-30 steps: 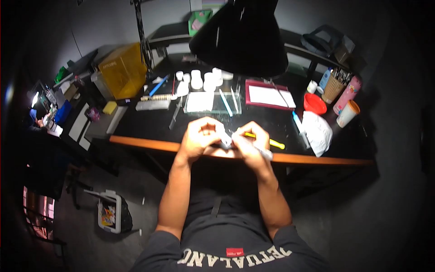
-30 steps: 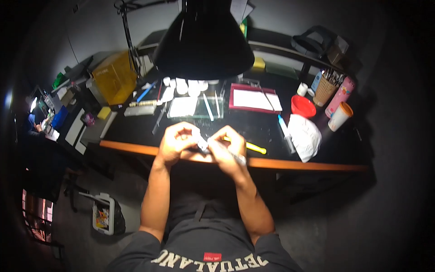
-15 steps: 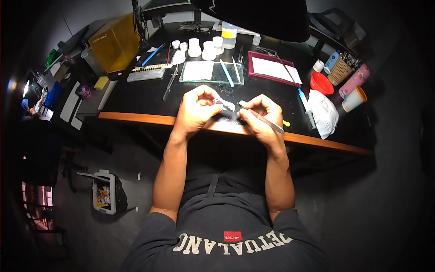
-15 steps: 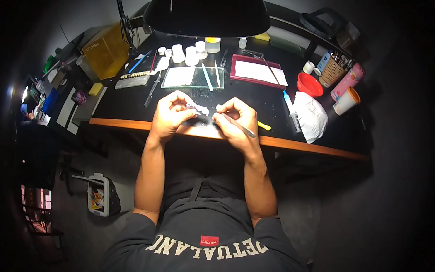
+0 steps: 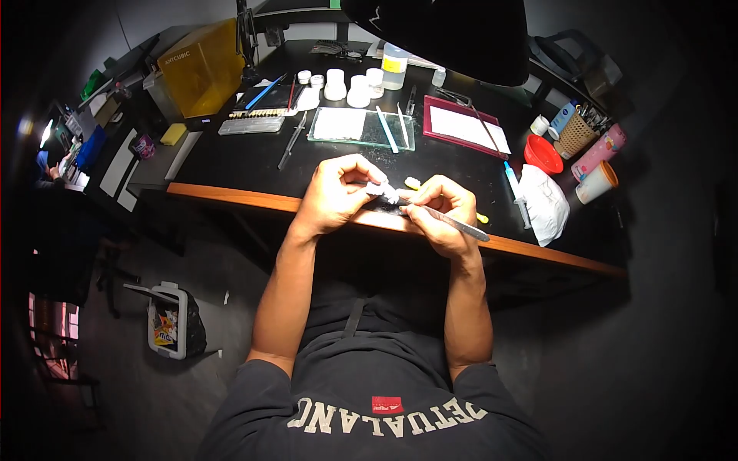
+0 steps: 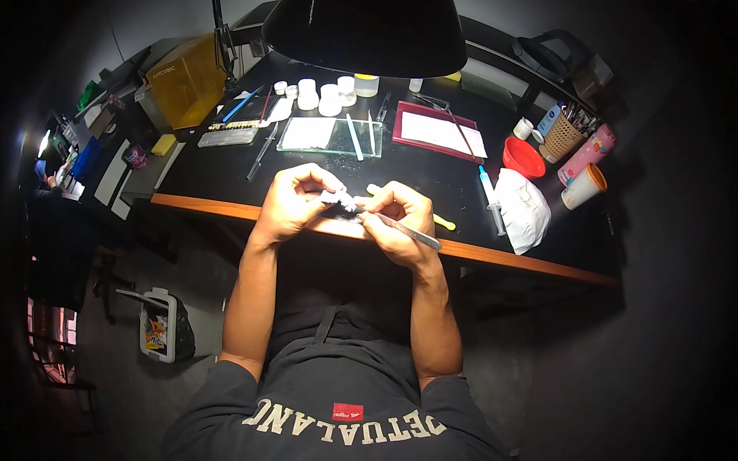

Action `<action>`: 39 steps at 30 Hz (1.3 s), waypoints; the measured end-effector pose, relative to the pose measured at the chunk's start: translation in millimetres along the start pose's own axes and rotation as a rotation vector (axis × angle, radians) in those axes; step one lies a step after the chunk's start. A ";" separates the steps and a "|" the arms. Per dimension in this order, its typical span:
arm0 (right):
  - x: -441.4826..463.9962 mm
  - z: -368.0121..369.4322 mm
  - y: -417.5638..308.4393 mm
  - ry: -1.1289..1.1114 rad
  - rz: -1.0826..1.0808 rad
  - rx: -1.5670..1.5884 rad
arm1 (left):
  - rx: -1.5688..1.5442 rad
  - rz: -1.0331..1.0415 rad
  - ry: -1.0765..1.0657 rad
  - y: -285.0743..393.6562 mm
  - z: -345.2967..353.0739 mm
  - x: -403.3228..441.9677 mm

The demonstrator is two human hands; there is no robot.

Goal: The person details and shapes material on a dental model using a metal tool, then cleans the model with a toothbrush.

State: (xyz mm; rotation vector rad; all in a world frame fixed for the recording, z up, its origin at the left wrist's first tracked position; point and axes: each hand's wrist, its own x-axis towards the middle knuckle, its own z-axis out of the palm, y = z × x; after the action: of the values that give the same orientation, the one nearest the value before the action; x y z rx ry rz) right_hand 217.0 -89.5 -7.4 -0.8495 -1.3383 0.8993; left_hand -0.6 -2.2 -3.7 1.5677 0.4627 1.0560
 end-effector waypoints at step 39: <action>2.2 0.7 4.7 -0.058 -0.129 -0.257 | 0.127 -0.081 0.032 5.0 4.4 -0.2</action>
State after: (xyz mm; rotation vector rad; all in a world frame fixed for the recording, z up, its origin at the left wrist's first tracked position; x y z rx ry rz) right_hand 216.2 -85.6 -10.7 -0.9264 -1.5635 0.6650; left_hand 1.7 -6.4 1.1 1.6314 0.6204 1.0065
